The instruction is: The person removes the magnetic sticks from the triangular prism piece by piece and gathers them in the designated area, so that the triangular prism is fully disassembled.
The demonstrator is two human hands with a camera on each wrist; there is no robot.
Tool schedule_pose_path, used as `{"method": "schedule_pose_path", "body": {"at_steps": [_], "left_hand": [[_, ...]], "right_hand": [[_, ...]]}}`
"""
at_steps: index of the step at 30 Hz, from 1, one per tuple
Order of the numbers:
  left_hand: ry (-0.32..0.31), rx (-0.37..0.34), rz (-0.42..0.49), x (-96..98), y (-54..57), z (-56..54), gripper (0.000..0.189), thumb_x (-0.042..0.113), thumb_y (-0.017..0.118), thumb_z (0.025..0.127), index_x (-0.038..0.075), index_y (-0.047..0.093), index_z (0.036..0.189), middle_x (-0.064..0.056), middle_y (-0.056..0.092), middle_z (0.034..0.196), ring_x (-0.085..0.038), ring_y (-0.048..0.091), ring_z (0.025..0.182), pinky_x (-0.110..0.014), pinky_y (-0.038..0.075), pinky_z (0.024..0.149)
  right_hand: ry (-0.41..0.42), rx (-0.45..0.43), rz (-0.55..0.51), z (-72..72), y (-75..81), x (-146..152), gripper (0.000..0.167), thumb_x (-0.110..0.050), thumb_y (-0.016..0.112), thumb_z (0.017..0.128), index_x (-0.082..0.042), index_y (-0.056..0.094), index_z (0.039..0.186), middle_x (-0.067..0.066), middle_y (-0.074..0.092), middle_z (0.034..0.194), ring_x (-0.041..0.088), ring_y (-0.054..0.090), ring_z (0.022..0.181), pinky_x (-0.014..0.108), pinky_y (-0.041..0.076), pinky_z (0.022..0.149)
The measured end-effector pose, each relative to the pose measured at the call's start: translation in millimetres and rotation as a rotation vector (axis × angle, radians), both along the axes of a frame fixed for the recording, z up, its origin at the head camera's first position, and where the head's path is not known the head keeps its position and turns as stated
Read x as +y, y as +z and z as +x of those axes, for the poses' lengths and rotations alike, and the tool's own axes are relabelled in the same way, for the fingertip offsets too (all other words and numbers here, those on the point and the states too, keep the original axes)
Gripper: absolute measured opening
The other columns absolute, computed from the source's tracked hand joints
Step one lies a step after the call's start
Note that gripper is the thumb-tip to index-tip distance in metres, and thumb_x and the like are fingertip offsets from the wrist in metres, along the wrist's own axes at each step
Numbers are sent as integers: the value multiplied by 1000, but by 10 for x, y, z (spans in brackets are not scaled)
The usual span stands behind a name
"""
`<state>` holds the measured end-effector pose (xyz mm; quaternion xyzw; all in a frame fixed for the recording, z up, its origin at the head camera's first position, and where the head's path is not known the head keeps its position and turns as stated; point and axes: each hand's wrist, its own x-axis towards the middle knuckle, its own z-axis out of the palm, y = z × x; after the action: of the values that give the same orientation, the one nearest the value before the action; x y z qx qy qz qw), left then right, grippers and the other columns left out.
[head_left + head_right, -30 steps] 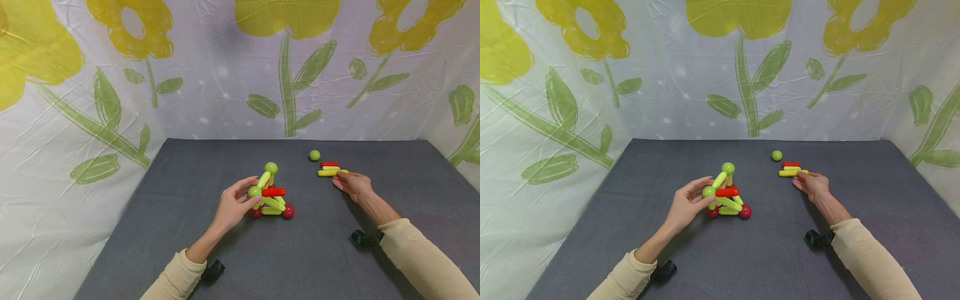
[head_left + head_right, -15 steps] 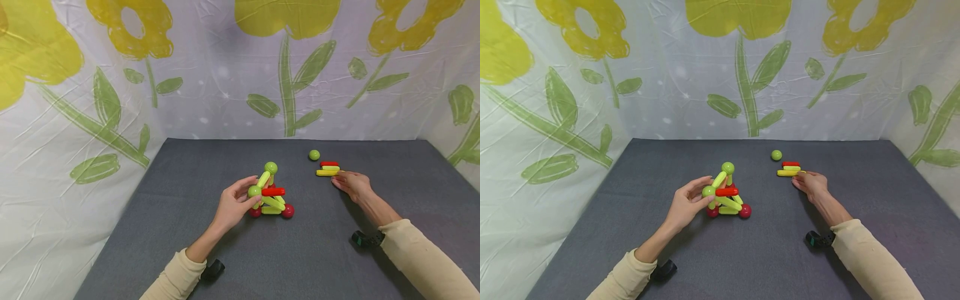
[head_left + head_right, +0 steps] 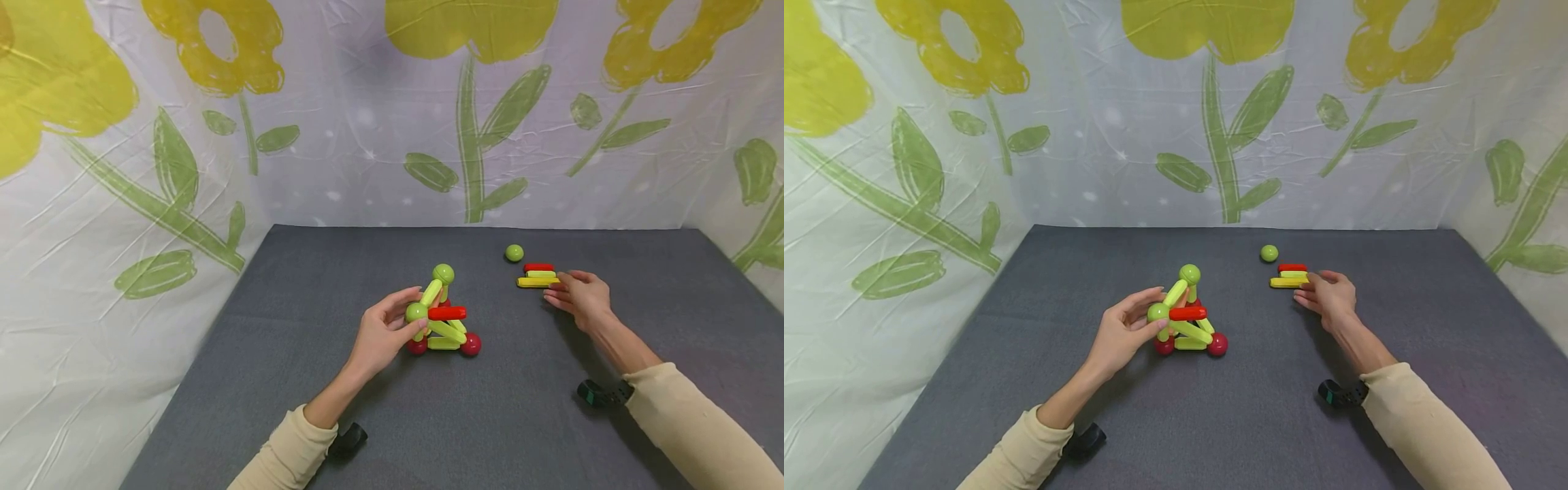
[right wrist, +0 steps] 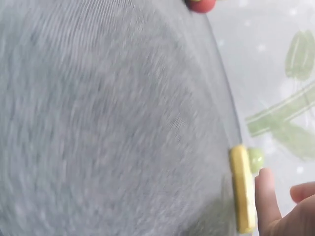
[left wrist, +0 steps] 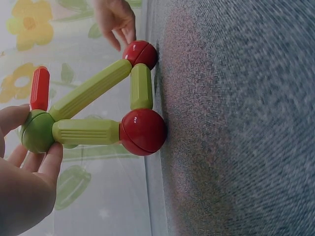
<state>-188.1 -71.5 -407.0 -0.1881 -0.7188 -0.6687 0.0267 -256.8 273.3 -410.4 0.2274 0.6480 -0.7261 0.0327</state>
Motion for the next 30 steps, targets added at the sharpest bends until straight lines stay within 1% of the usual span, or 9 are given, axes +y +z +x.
{"method": "schedule_pose_path", "body": {"at_steps": [2,4,10,12,14,19,24,27,30], "left_hand": [[0,0,1,-1,1,0,51,-3,72,82,3,56,130,-13,58,124,-23,56,115,-31,48,92],[1,0,-2,-2,1,-1,51,-3,72,83,2,56,130,-13,58,124,-23,56,115,-31,48,92],[3,-1,-7,-3,1,1,51,-2,72,83,-1,54,131,-14,58,124,-23,55,116,-30,47,92],[3,-4,-2,-2,2,5,51,-2,71,83,0,55,131,-14,58,125,-24,55,116,-30,47,92],[3,-6,3,-1,4,9,50,-3,71,83,1,55,131,-14,58,124,-24,55,116,-30,47,92],[5,-10,8,2,5,9,50,-3,72,83,2,56,130,-13,58,124,-23,56,115,-30,48,92],[5,-18,4,5,7,9,50,-1,72,83,3,56,130,-13,58,124,-23,56,115,-31,47,92],[6,-21,7,6,9,10,49,-1,72,84,3,56,130,-13,58,125,-24,56,115,-32,47,93],[6,-22,11,8,18,15,50,-1,72,84,3,56,131,-13,58,125,-24,56,115,-32,47,92]], "right_hand": [[56,33,-44,27,38,-20,67,-23,54,98,-1,16,149,10,51,105,9,65,73,26,55,73],[151,73,-115,58,72,-48,62,-24,54,98,-1,22,146,8,52,106,10,64,80,26,54,78],[476,185,-390,109,65,-162,20,-18,47,102,-9,53,119,7,62,105,18,62,98,30,49,91],[549,211,-437,119,47,-224,20,-15,43,103,-13,59,116,8,63,106,20,62,101,31,48,92],[617,236,-457,129,31,-293,23,-13,40,104,-13,58,118,9,63,109,20,61,104,32,47,94],[734,286,-504,162,-8,-468,25,-7,37,104,-8,52,124,11,63,113,21,60,107,34,45,96],[827,330,-510,208,-64,-621,32,3,42,100,-10,48,129,10,59,119,22,57,114,34,42,99],[867,324,-490,241,-91,-720,41,10,47,96,-11,44,132,9,57,123,21,55,115,35,41,101],[886,308,-479,274,-111,-818,44,11,49,94,-11,43,132,6,57,125,20,56,115,35,41,100]]}}
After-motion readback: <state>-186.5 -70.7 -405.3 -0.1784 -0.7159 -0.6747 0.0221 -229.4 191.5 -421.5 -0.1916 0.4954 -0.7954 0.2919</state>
